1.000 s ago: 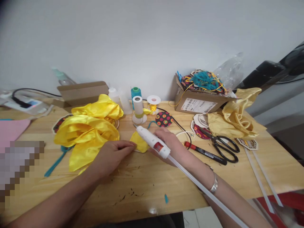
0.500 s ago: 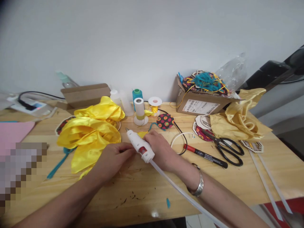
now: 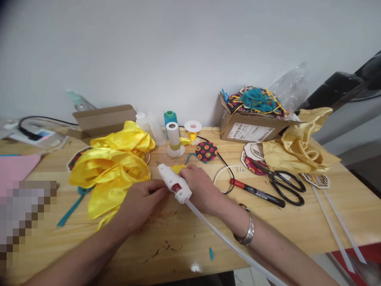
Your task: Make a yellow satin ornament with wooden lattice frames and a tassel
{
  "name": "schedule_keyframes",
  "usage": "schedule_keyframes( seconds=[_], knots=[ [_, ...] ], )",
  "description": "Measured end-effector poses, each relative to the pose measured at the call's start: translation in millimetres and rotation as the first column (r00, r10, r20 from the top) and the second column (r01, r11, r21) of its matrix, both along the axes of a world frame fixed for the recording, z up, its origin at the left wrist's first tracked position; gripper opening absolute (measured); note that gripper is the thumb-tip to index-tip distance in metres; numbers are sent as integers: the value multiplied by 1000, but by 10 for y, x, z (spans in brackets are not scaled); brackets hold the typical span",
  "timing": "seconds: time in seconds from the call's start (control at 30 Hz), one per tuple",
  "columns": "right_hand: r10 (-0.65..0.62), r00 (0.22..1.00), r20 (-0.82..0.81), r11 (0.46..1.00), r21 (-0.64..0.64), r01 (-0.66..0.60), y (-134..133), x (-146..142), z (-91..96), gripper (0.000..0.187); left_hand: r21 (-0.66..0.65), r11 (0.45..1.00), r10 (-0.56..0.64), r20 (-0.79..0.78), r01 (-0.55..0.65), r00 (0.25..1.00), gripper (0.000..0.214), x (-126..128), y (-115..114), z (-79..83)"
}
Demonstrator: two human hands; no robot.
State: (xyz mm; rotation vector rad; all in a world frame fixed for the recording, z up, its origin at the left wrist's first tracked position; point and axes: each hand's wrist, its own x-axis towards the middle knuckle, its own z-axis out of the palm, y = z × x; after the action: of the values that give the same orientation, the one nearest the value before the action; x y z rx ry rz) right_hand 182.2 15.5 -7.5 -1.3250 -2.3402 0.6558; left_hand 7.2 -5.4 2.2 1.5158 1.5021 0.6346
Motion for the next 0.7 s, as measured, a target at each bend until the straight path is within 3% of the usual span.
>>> schedule_keyframes(
  seconds=[0.7],
  knots=[
    [-47,997,55,989,-136,55,28,-28,18,11,46,999,6,4,-7,1000,24,-1,-44,-41]
  ],
)
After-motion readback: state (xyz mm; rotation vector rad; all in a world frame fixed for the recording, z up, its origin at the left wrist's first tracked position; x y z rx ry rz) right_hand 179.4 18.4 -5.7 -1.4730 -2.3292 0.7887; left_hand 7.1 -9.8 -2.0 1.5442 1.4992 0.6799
